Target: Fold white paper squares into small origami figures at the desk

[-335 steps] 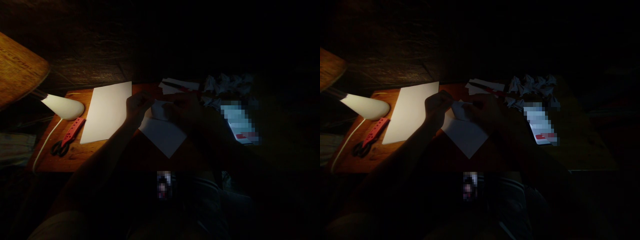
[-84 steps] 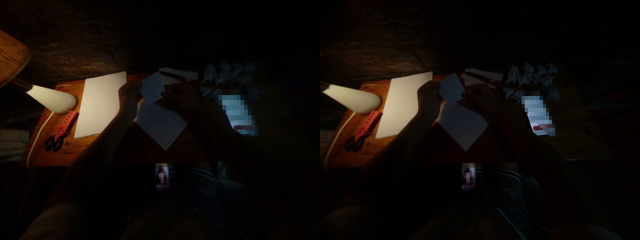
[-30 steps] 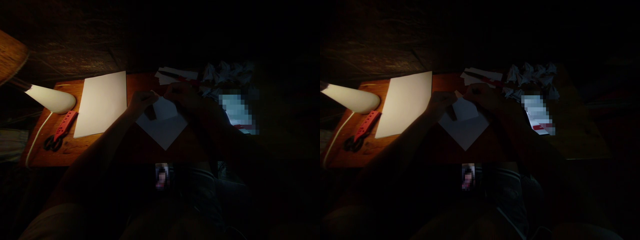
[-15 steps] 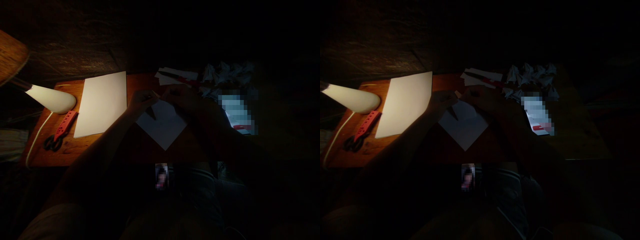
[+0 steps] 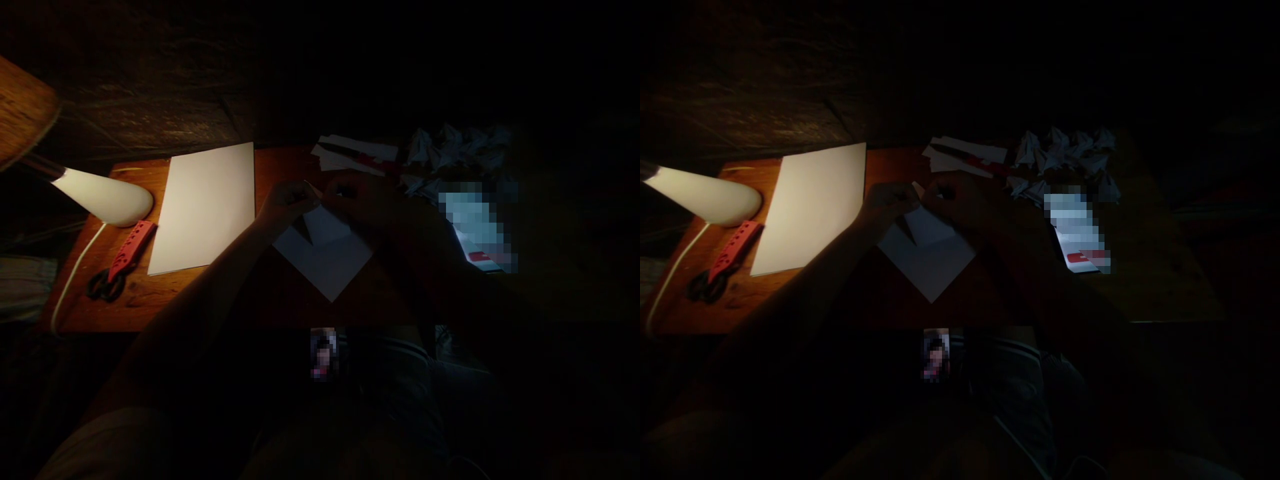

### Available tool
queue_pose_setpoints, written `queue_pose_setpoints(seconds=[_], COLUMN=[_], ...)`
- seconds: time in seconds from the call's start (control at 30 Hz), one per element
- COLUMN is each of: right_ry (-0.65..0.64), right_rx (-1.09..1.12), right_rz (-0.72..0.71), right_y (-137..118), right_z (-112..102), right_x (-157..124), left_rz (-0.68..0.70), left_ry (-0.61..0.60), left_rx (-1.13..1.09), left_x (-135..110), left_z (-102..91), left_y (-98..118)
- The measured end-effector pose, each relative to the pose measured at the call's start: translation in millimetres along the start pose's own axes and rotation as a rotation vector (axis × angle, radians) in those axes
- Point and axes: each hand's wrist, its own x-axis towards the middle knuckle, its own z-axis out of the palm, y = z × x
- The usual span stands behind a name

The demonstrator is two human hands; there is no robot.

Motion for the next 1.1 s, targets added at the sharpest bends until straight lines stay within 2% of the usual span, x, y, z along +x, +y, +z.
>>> queue_pose_setpoints(seconds=[0.2, 0.3, 0.47, 0.67, 0.87, 1.1], right_ry=[-0.003, 0.003, 0.002, 0.083, 0.127, 0.150], right_rx=[-0.023, -0.006, 0.073, 0.202, 0.298, 0.344], right_rz=[0.031, 0.050, 0.082, 0.133, 0.161, 0.133], right_y=[-4.9, -6.2, -3.2, 8.0, 17.4, 20.6], right_z=[0.7, 1.6, 2.1, 4.7, 4.3, 4.5], right_x=[-1.7, -2.6, -0.9, 2.7, 5.6, 6.3], left_rz=[0.029, -0.001, -0.067, -0.170, -0.109, -0.090], left_ry=[-0.017, -0.011, 0.075, 0.156, 0.278, 0.310], left_rx=[-0.006, -0.003, -0.108, -0.255, -0.266, -0.235], left_x=[0.2, 0.0, -1.0, 0.7, 6.2, 5.4], left_z=[-1.2, -0.6, 3.0, 1.7, -3.7, -7.2], left_y=[-3.8, -2.0, 0.2, -8.7, -17.8, -20.5])
